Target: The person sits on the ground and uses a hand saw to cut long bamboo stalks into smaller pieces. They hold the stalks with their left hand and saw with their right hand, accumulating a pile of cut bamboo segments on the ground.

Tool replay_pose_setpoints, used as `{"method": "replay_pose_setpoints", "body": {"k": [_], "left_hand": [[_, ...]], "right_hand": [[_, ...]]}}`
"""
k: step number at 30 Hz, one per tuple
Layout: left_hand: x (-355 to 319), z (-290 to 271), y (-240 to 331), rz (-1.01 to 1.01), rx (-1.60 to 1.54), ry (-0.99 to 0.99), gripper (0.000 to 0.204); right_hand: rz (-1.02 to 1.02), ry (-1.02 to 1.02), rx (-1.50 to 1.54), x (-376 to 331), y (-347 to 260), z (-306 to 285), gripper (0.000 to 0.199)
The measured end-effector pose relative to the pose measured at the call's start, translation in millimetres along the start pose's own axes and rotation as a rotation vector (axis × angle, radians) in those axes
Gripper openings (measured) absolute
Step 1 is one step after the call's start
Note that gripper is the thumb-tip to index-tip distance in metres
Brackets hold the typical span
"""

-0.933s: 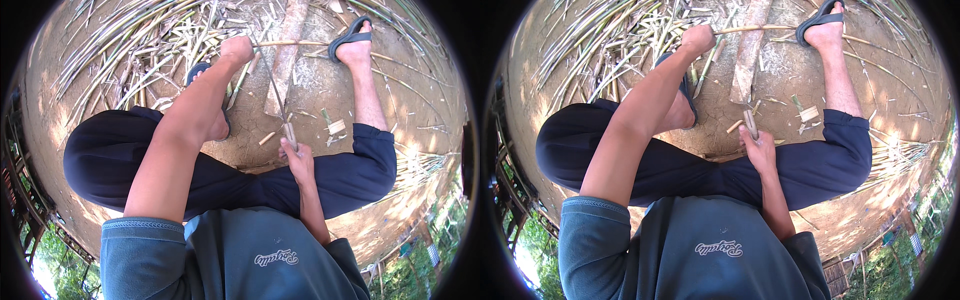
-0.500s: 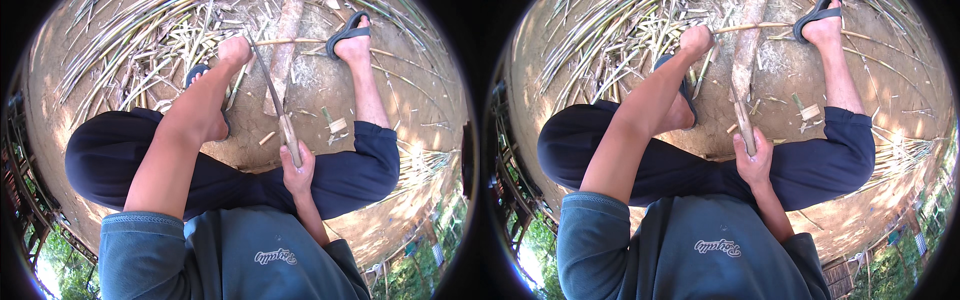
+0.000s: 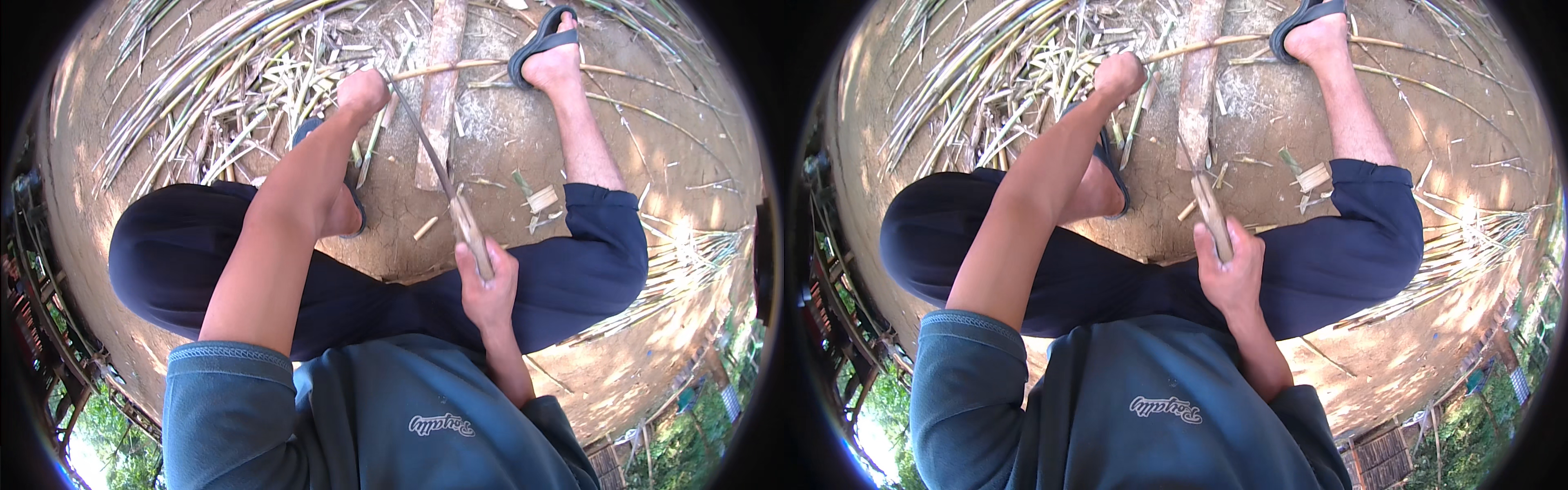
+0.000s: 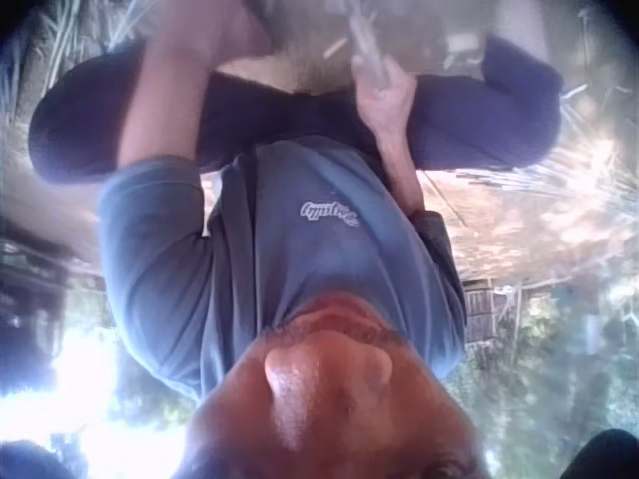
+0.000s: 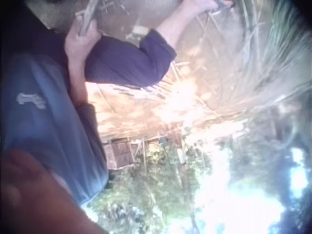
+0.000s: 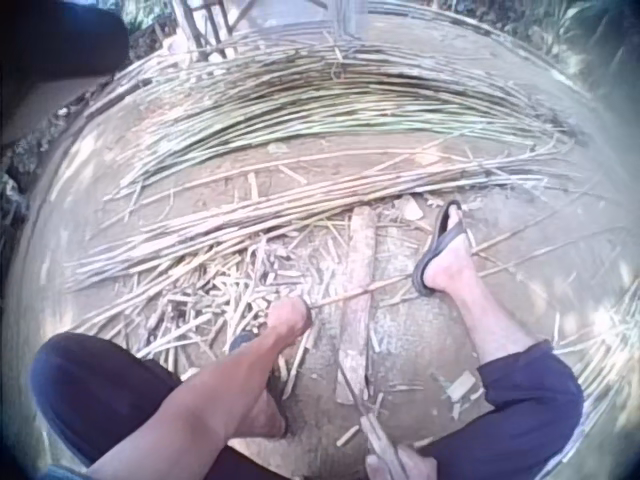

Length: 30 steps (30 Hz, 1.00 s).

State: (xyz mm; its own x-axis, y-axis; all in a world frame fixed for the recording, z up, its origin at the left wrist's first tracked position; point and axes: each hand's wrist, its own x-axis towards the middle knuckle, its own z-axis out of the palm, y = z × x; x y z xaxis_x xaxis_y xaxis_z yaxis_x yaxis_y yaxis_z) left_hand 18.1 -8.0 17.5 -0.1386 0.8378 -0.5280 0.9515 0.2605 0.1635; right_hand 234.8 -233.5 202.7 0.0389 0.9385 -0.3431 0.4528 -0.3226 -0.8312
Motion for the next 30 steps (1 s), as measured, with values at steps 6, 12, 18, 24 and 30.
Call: {"method": "replay_pose_setpoints", "body": {"k": [6, 12, 18, 24, 30], "left_hand": [[14, 4, -8, 0.022, -0.014, 0.074, 0.028], [15, 11, -7, 0.065, -0.034, 0.122, 0.030], [12, 16, -7, 0.059, -0.035, 0.134, 0.031], [7, 4, -3, 0.017, -0.054, 0.039, 0.033], [10, 3, -4, 0.013, -0.060, 0.029, 0.032]], "right_hand": [[-0.087, 0.070, -0.016, 13, -16, -6, 0.034], [-0.055, 0.032, 0.038, 8, -5, -5, 0.031], [-0.037, 0.021, 0.001, 43, 10, 24, 0.026], [-0.040, 0.027, -0.048, 34, 11, 25, 0.025], [-0.018, 0.034, -0.023, 22, 4, 23, 0.027]]}}
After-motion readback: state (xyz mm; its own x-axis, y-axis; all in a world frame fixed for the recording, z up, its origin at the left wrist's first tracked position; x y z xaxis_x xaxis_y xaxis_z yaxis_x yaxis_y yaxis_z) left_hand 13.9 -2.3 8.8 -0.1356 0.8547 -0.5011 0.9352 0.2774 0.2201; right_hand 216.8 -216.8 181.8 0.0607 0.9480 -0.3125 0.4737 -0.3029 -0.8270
